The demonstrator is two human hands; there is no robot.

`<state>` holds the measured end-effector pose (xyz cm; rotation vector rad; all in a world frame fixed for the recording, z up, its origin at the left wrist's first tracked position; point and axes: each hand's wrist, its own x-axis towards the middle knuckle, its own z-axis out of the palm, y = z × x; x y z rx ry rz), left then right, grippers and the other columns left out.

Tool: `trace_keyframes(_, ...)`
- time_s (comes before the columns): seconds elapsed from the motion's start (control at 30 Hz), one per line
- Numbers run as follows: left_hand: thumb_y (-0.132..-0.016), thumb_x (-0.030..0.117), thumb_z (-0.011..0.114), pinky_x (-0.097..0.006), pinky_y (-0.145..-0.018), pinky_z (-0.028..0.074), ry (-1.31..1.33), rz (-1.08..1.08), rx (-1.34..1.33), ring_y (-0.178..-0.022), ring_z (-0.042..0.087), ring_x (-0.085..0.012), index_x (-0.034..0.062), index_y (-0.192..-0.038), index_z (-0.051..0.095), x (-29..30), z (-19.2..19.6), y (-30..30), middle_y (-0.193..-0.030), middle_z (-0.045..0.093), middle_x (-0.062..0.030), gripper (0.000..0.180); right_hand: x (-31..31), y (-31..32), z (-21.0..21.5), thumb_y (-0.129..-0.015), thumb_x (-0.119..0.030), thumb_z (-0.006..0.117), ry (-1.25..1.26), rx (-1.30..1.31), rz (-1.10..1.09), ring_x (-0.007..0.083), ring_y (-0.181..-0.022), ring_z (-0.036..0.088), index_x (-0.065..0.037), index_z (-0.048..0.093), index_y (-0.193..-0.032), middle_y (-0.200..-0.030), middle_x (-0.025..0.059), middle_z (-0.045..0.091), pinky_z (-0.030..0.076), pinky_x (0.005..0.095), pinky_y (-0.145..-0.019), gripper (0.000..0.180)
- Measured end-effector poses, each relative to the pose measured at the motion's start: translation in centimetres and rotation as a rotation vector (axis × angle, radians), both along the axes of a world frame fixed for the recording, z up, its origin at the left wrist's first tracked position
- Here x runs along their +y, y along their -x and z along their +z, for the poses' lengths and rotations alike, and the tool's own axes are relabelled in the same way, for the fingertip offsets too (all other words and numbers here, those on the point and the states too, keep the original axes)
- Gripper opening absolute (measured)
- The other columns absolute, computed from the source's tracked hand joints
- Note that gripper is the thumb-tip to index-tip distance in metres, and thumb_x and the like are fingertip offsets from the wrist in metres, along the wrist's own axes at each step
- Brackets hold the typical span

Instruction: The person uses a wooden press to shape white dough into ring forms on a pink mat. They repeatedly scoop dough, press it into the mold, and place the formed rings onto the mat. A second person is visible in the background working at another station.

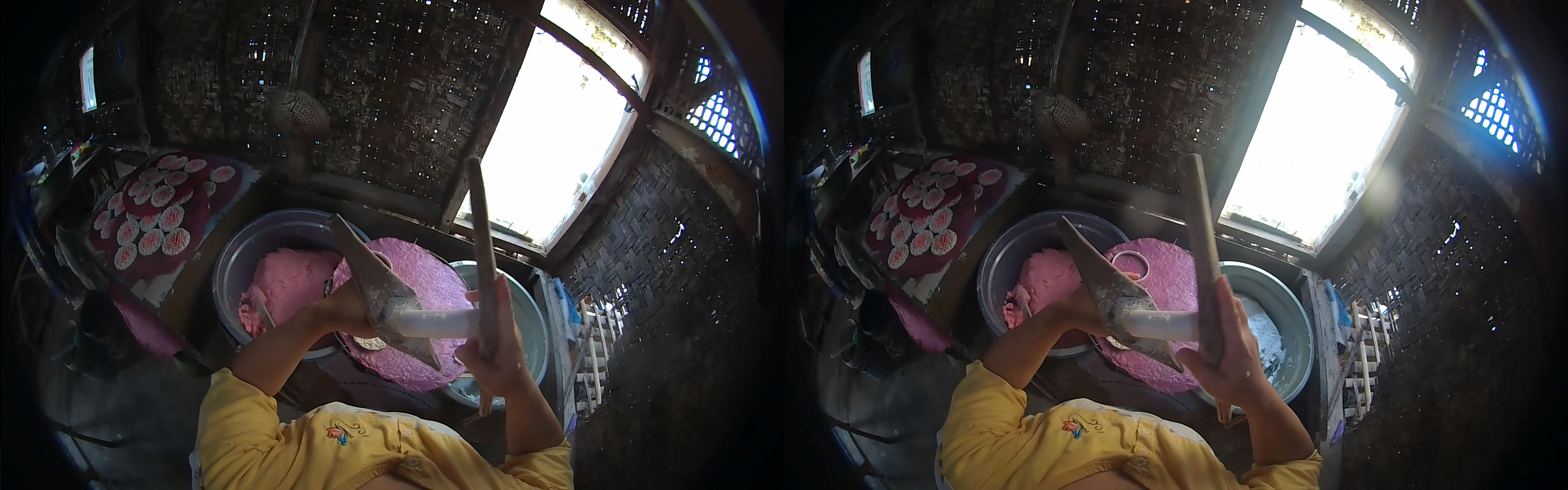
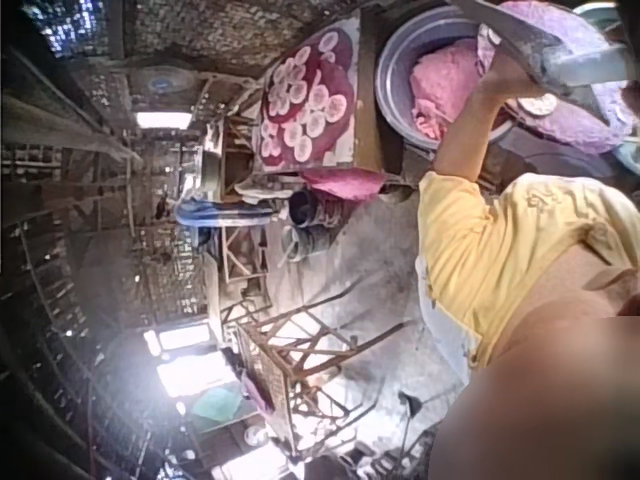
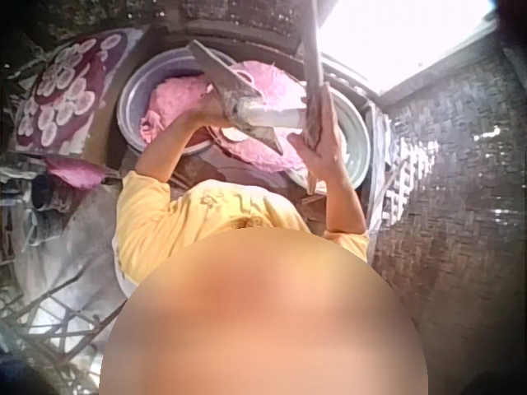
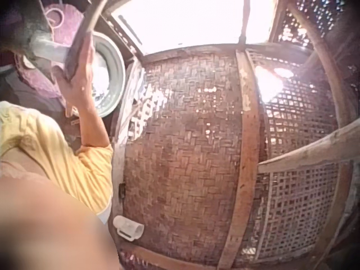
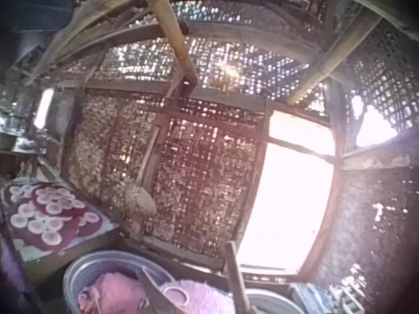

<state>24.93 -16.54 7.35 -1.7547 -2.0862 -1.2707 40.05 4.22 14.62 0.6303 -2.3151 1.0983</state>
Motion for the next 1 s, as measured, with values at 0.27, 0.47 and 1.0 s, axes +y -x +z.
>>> trace_keyframes(0.27, -0.064, 0.036, 0.074, -0.04, -0.08, 0.044, 0.059, 0.114, 0.099, -0.083, 0.06, -0.0252, 0.0162, -0.087, 0.063, 0.9, 0.2, -0.3, -0.085, 0.061, -0.0041, 0.032, -2.2, -0.3, -0.7, -0.066, -0.03, 0.078, -0.445, 0.198, -0.167, 0.0417, -0.087, 0.059, -0.017, 0.045, -0.129, -0.118, 0.0293, 0.041, 0.054, 0.0394, -0.057, 0.073)
trace_keyframes(0.47, -0.066, 0.034, 0.074, -0.04, -0.08, 0.047, 0.036, 0.179, 0.117, -0.089, 0.062, -0.0243, 0.0164, -0.097, 0.063, 0.4, 0.4, -1.1, -0.091, 0.064, -0.0048, 0.037, -3.0, 0.6, -2.0, -0.065, -0.025, 0.078, -0.437, 0.267, -0.134, 0.0363, -0.08, 0.06, -0.021, 0.046, -0.128, -0.114, 0.0271, 0.042, 0.054, 0.0369, -0.055, 0.072)
trace_keyframes(1.0, -0.08, 0.026, 0.07, -0.033, -0.078, 0.056, -0.484, -0.56, -1.217, -0.108, 0.057, -0.0237, 0.0042, -0.127, 0.042, 1.8, -2.6, 1.6, -0.122, 0.053, -0.0116, 0.059, -0.2, 4.7, -2.4, -0.085, -0.02, 0.059, 0.439, 0.064, -0.114, 0.0199, -0.096, 0.056, -0.006, 0.061, -0.113, -0.104, 0.0129, 0.06, 0.045, 0.0313, -0.084, 0.031)
